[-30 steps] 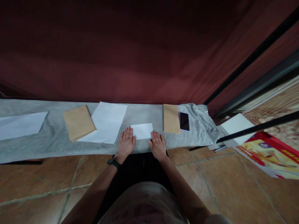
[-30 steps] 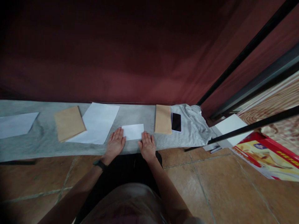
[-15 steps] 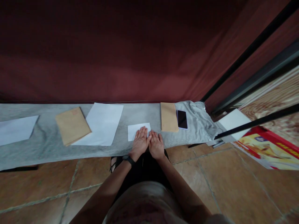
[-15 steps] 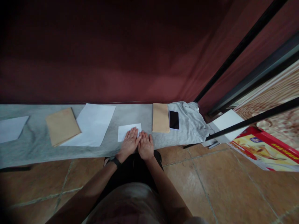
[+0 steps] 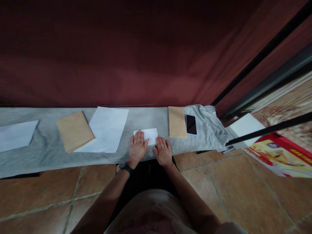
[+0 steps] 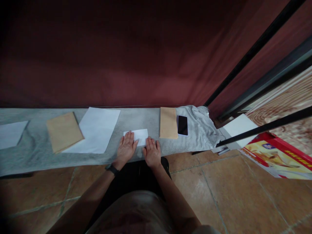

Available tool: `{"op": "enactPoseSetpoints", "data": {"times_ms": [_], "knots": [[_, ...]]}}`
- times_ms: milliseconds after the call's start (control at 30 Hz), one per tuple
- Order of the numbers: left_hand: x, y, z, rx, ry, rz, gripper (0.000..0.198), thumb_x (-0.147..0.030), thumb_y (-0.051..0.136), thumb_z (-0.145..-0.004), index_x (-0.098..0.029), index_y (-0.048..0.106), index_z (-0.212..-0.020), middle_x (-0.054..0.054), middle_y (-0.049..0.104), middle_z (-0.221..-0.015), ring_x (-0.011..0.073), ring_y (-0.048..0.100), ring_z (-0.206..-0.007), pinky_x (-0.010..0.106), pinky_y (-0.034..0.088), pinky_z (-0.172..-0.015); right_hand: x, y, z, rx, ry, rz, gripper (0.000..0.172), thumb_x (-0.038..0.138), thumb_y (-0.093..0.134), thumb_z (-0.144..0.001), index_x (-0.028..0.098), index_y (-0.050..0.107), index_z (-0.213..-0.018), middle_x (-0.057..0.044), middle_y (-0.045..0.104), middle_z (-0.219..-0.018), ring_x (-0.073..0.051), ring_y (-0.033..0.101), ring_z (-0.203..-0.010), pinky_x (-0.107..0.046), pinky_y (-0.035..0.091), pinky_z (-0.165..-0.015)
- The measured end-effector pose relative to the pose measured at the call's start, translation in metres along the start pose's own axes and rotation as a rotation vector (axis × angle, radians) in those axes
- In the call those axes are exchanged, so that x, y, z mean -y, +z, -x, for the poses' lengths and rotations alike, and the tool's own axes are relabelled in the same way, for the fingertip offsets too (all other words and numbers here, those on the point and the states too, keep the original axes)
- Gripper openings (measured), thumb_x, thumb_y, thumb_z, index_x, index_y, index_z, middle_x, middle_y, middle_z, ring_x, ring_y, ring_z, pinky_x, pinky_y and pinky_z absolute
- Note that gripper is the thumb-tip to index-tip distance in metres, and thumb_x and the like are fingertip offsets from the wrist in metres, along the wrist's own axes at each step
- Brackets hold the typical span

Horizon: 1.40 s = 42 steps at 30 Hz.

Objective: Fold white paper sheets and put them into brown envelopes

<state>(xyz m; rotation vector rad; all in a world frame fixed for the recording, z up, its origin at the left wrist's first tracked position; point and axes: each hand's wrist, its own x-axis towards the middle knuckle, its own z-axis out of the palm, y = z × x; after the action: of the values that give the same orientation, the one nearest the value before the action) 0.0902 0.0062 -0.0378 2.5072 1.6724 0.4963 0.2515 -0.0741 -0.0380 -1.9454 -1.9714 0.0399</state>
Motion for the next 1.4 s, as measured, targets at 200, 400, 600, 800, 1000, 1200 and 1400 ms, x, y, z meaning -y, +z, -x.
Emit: {"op": "enactPoseSetpoints", "data": {"times_ms": [200, 400, 600, 800, 1000, 1200, 1400], "knots": [[0.011, -0.004, 0.003, -0.037, -0.046, -0.007, 0.068, -0.046, 0.024, -0.104, -0.007, 0.028, -0.16, 0.019, 0.036, -0.162, 0.0308, 0.026, -0.154, 0.055, 0.026, -0.124, 0.0, 0.0, 0.001, 0.006, 0.01, -0.008, 0.053, 0.038, 0.04, -0.107, 0.016, 0.04, -0.156, -0.011, 0.045, -0.158, -0.027, 0.041, -0.147, -0.05, 0.024, -0.124], [0.009, -0.007, 0.002, 0.02, -0.074, -0.046, 0.068, -0.044, 0.025, -0.103, -0.003, 0.031, -0.157, 0.02, 0.033, -0.163, 0.03, 0.023, -0.155, 0.052, 0.022, -0.126, 0.007, -0.009, -0.012, -0.002, 0.099, -0.057, 0.049, 0.033, 0.034, -0.108, 0.015, 0.047, -0.152, -0.011, 0.048, -0.156, -0.027, 0.042, -0.147, -0.049, 0.027, -0.123], [0.011, -0.009, 0.003, 0.046, -0.061, -0.076, 0.066, -0.038, 0.028, -0.102, -0.001, 0.032, -0.156, 0.021, 0.032, -0.163, 0.0308, 0.023, -0.155, 0.053, 0.023, -0.125, 0.035, -0.005, -0.044, 0.025, -0.017, -0.109, 0.048, 0.036, 0.036, -0.108, 0.015, 0.05, -0.15, -0.009, 0.045, -0.158, -0.025, 0.041, -0.148, -0.047, 0.026, -0.125], [0.013, -0.009, 0.004, 0.087, -0.051, -0.133, 0.061, -0.021, 0.027, -0.098, -0.006, 0.033, -0.157, 0.017, 0.032, -0.164, 0.0284, 0.022, -0.156, 0.05, 0.024, -0.125, 0.054, 0.015, -0.06, 0.124, -0.065, -0.118, 0.045, 0.037, 0.038, -0.108, 0.021, 0.051, -0.149, -0.006, 0.047, -0.157, -0.024, 0.041, -0.148, -0.049, 0.021, -0.127], [0.008, -0.014, 0.001, 0.133, -0.071, -0.162, 0.06, -0.027, 0.029, -0.101, -0.007, 0.034, -0.157, 0.017, 0.028, -0.166, 0.03, 0.02, -0.156, 0.05, 0.021, -0.125, 0.046, 0.017, -0.067, 0.156, -0.047, -0.101, 0.048, 0.039, 0.034, -0.109, 0.02, 0.048, -0.151, -0.006, 0.039, -0.162, -0.025, 0.035, -0.151, -0.048, 0.018, -0.127], [0.007, -0.013, 0.001, 0.111, -0.102, -0.104, 0.061, -0.035, 0.03, -0.103, -0.008, 0.034, -0.158, 0.016, 0.027, -0.166, 0.0286, 0.021, -0.156, 0.05, 0.018, -0.126, 0.033, 0.018, -0.071, 0.109, 0.006, -0.073, 0.051, 0.038, 0.033, -0.109, 0.016, 0.043, -0.154, -0.009, 0.039, -0.162, -0.026, 0.034, -0.151, -0.049, 0.019, -0.126], [0.008, -0.01, 0.002, 0.077, -0.12, -0.081, 0.064, -0.037, 0.03, -0.103, -0.004, 0.032, -0.157, 0.019, 0.033, -0.164, 0.0277, 0.024, -0.155, 0.049, 0.019, -0.126, 0.027, 0.02, -0.072, 0.064, 0.05, -0.047, 0.054, 0.04, 0.034, -0.108, 0.014, 0.041, -0.155, -0.011, 0.04, -0.161, -0.027, 0.035, -0.151, -0.049, 0.022, -0.125]]}}
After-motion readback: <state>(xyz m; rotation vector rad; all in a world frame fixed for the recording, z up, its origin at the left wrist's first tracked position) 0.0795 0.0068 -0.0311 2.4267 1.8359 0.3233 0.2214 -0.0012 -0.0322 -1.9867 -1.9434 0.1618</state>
